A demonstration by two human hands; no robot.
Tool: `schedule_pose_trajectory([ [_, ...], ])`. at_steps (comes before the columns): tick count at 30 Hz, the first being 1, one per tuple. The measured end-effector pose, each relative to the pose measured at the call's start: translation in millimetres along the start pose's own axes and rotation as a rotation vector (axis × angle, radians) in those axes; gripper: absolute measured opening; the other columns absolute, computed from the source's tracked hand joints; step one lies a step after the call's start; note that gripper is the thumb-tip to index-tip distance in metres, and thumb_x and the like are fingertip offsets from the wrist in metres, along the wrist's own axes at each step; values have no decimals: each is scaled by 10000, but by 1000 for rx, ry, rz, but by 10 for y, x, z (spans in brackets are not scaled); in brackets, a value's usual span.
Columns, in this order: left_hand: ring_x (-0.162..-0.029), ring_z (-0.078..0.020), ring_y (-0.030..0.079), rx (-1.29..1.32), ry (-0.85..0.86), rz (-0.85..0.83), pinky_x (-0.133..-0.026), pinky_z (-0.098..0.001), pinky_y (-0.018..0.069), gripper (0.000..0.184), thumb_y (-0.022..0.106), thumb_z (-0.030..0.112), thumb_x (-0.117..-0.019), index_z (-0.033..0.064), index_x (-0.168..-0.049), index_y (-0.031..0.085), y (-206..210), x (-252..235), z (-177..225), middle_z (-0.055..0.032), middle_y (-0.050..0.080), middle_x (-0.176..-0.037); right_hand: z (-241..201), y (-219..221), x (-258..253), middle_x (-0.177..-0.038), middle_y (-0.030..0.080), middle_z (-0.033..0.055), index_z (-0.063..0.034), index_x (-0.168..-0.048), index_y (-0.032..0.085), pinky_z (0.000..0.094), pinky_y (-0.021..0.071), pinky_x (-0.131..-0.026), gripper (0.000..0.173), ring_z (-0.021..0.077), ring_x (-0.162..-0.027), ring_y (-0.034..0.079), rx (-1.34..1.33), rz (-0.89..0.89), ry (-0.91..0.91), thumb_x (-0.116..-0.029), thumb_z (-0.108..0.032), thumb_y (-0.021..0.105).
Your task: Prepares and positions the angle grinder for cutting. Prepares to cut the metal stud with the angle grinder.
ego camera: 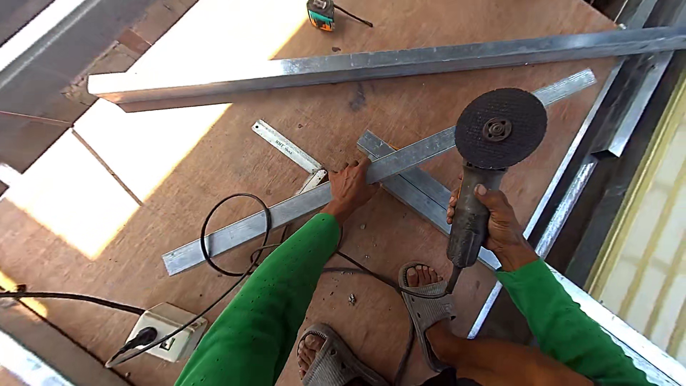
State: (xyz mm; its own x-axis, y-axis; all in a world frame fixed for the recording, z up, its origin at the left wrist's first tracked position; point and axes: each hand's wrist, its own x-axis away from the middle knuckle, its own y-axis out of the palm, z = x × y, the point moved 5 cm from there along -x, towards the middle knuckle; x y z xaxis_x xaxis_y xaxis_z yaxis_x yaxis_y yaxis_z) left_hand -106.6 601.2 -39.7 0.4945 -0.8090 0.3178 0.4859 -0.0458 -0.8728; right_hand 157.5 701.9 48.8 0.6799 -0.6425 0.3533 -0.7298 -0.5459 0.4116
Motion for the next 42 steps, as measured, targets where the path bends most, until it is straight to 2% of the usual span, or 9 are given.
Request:
schedule_pose_trajectory([
  [3,-1226,-447,538,-7,25,82,-869,-654,468,634,807,508,-803,158,-1308,652,13,20,75,-186,597,-1323,-445,621,281,-894,665,56,-31,-1183,535,220,579,-738,198,107,-766,696,159,153,131,-1046,-91,405],
  [5,-1212,-451,532,-4,34,138,-848,-643,471,641,831,508,-786,142,-1288,674,-5,47,102,-200,551,-1368,-605,809,322,-842,653,13,-44,-1116,562,162,547,-730,225,55,-730,675,230,259,236,-1052,-23,347],
  [7,-1156,-412,574,-19,35,145,-860,-639,458,625,819,517,-794,141,-1272,675,19,49,102,-170,596,-1294,-231,294,104,-893,682,103,-40,-1161,546,300,620,-689,228,170,-733,711,73,57,75,-1003,-204,536],
  [10,-1122,-411,601,-19,81,179,-828,-656,472,584,806,514,-819,122,-1231,674,16,-2,156,-144,647,-1223,102,-67,-141,-852,684,166,-69,-1166,545,447,642,-625,530,281,-671,715,-40,37,69,-838,-416,774],
  [23,-1167,-440,575,-53,134,170,-886,-645,455,673,802,494,-826,90,-1335,626,-107,-368,485,-208,614,-1263,-49,-159,-219,-923,691,162,-73,-1276,544,447,649,-685,621,273,-736,725,-16,95,35,-843,-444,791],
  [28,-1347,-448,472,111,231,391,-1098,-661,356,642,807,402,-834,123,-1382,624,-232,141,754,-207,586,-1376,-135,-355,-188,-962,699,111,-107,-1290,572,425,642,-691,468,243,-786,721,17,56,-10,-921,-387,639],
  [31,-1091,-239,657,363,293,293,-915,-474,560,498,754,352,-917,164,-1362,637,-88,750,982,-68,691,-1197,-53,-356,-300,-858,708,65,-111,-1227,602,409,648,-655,460,214,-723,728,-70,-38,1,-936,-467,613],
  [35,-1088,-265,695,584,576,-82,-919,-499,554,558,732,269,-950,220,-1479,561,87,1249,1269,-79,712,-1254,-62,-323,-385,-830,694,65,-83,-1197,599,397,644,-636,497,217,-708,724,-192,-111,-15,-1003,-527,486],
  [42,-893,-224,734,789,658,132,-853,-401,591,428,738,249,-953,20,-1308,677,48,1404,1262,-127,759,-1030,-13,-91,-316,-817,681,80,-76,-1170,617,394,635,-620,578,223,-685,713,-299,-149,18,-1001,-606,460],
])
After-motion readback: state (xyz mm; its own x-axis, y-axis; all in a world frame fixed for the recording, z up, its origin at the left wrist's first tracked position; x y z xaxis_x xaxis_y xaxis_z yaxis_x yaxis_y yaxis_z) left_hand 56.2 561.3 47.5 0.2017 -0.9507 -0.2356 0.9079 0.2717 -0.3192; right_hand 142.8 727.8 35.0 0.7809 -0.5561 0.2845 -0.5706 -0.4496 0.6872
